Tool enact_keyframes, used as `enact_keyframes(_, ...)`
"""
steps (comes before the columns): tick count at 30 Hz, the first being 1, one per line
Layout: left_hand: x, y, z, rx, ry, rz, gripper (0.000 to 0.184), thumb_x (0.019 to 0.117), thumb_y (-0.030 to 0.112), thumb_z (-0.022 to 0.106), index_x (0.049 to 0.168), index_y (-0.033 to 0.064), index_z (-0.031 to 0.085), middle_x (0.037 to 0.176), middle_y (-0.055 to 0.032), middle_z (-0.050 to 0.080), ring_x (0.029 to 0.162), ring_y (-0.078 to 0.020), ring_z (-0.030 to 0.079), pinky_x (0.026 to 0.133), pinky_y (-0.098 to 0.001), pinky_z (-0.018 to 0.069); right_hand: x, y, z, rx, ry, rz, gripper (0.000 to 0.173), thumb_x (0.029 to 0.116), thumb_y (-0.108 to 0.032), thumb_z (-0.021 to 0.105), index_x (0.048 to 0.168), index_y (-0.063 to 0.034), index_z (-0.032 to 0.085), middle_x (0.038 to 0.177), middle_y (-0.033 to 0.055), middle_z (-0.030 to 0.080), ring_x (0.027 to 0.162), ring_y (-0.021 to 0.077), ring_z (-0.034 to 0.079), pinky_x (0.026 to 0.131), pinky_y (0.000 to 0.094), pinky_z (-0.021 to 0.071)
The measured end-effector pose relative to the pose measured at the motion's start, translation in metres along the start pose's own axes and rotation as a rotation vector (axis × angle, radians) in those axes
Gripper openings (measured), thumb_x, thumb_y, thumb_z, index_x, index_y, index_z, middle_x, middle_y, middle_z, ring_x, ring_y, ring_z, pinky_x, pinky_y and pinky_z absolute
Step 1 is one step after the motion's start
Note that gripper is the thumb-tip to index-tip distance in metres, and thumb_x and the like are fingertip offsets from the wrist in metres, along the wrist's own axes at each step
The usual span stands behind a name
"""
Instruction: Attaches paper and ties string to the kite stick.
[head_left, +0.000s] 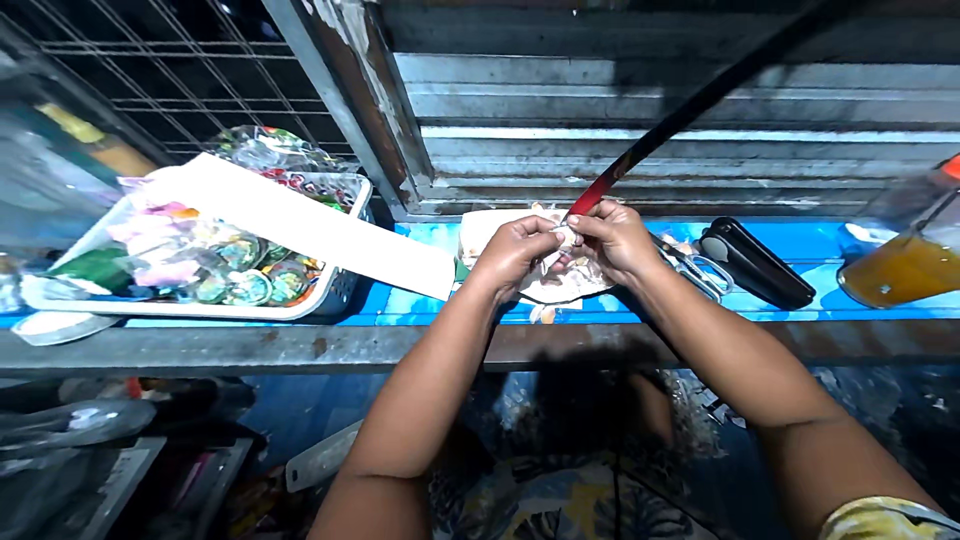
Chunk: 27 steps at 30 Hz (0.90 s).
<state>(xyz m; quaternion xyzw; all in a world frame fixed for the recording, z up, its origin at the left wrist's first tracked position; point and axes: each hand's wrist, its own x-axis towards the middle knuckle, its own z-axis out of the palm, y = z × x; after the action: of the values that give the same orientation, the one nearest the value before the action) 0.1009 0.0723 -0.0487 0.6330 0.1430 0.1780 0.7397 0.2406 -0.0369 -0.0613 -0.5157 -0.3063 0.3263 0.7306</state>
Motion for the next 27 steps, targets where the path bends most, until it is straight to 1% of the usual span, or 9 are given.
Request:
enact_keyframes(3, -0.0002, 0.0042, 0.0008, -0.023, 0.024, -0.098, 0.012, 0.1046, 0.003, 0.049, 0.099, 0.0031, 0.060, 0.080, -0.0045, 0.067, 0.067, -0.0111, 0.068, 0.062, -0.0248, 0.0589, 0.0005, -0.0004, -0.0001, 0.022, -0.015, 0.045, 0.009, 0.0966, 0.002, 0.062, 0.093, -0.0043, 0.059, 0.073, 0.0024, 0.065, 0.062, 0.0103, 0.064, 0.064, 0.0283, 0.0600)
enact_keyframes(5, -0.0002, 0.0032, 0.0006, -0.038, 0.028, -0.074, 0.013, 0.1042, 0.002, 0.049, 0.098, 0.0031, 0.060, 0.080, -0.0047, 0.067, 0.068, -0.0114, 0.068, 0.063, -0.0253, 0.0590, 0.0005, -0.0018, 0.0000, -0.007, -0.010, 0.020, 0.010, 0.0957, 0.003, 0.063, 0.092, -0.0044, 0.059, 0.072, 0.0015, 0.065, 0.060, 0.0089, 0.064, 0.062, 0.0257, 0.0587)
enact_keyframes(8, -0.0003, 0.0021, 0.0022, -0.038, 0.039, -0.036, 0.014, 0.1048, 0.004, 0.049, 0.098, 0.0023, 0.061, 0.079, -0.0043, 0.066, 0.067, -0.0115, 0.067, 0.064, -0.0261, 0.0593, -0.0002, -0.0035, 0.0002, -0.042, 0.010, -0.028, 0.010, 0.0931, 0.004, 0.066, 0.092, -0.0038, 0.061, 0.072, 0.0008, 0.066, 0.060, 0.0075, 0.063, 0.061, 0.0235, 0.0576)
enact_keyframes(11, -0.0001, 0.0005, 0.0026, -0.013, 0.044, -0.010, 0.013, 0.1046, 0.004, 0.050, 0.099, 0.0023, 0.062, 0.078, -0.0033, 0.066, 0.067, -0.0114, 0.067, 0.064, -0.0271, 0.0591, -0.0003, -0.0029, 0.0006, -0.074, 0.014, -0.060, 0.011, 0.0918, 0.005, 0.068, 0.093, -0.0039, 0.061, 0.073, 0.0000, 0.067, 0.060, 0.0064, 0.064, 0.062, 0.0231, 0.0581)
enact_keyframes(14, 0.0002, 0.0002, 0.0031, 0.010, 0.063, -0.001, 0.012, 0.1030, 0.002, 0.052, 0.096, 0.0021, 0.061, 0.076, -0.0025, 0.065, 0.066, -0.0110, 0.066, 0.064, -0.0272, 0.0593, -0.0002, -0.0017, 0.0010, -0.085, 0.004, -0.083, 0.012, 0.0907, 0.006, 0.068, 0.095, -0.0031, 0.062, 0.074, 0.0003, 0.068, 0.061, 0.0065, 0.064, 0.062, 0.0233, 0.0581)
enact_keyframes(18, 0.0000, 0.0004, 0.0053, 0.051, 0.098, 0.011, 0.011, 0.1003, -0.001, 0.054, 0.093, 0.0006, 0.062, 0.072, -0.0027, 0.064, 0.061, -0.0102, 0.064, 0.061, -0.0254, 0.0575, 0.0003, -0.0016, 0.0017, -0.087, -0.010, -0.058, 0.016, 0.0903, 0.008, 0.067, 0.101, -0.0020, 0.060, 0.078, 0.0021, 0.068, 0.062, 0.0074, 0.064, 0.062, 0.0242, 0.0584)
enact_keyframes(21, -0.0002, 0.0006, 0.0068, 0.081, 0.109, 0.005, 0.011, 0.0995, -0.002, 0.055, 0.092, 0.0006, 0.062, 0.071, -0.0022, 0.064, 0.060, -0.0093, 0.064, 0.060, -0.0244, 0.0574, -0.0001, -0.0017, 0.0002, -0.109, -0.040, -0.060, 0.017, 0.0900, 0.009, 0.066, 0.102, -0.0019, 0.062, 0.082, 0.0016, 0.069, 0.065, 0.0069, 0.065, 0.064, 0.0238, 0.0586)
enact_keyframes(25, -0.0006, 0.0000, 0.0065, 0.095, 0.091, 0.022, 0.007, 0.0996, 0.000, 0.057, 0.096, 0.0001, 0.063, 0.073, -0.0025, 0.065, 0.061, -0.0092, 0.065, 0.062, -0.0245, 0.0582, -0.0005, -0.0030, 0.0007, -0.128, -0.031, -0.059, 0.017, 0.0904, 0.008, 0.067, 0.104, -0.0006, 0.064, 0.084, 0.0029, 0.070, 0.067, 0.0074, 0.066, 0.064, 0.0238, 0.0591)
enact_keyframes(27, -0.0005, -0.0005, 0.0064, 0.090, 0.092, 0.025, 0.006, 0.0995, 0.000, 0.059, 0.096, 0.0001, 0.063, 0.073, -0.0029, 0.066, 0.061, -0.0092, 0.065, 0.062, -0.0246, 0.0583, -0.0005, -0.0028, 0.0007, -0.133, -0.027, -0.062, 0.017, 0.0901, 0.008, 0.068, 0.104, -0.0007, 0.063, 0.085, 0.0031, 0.071, 0.067, 0.0076, 0.067, 0.064, 0.0243, 0.0596)
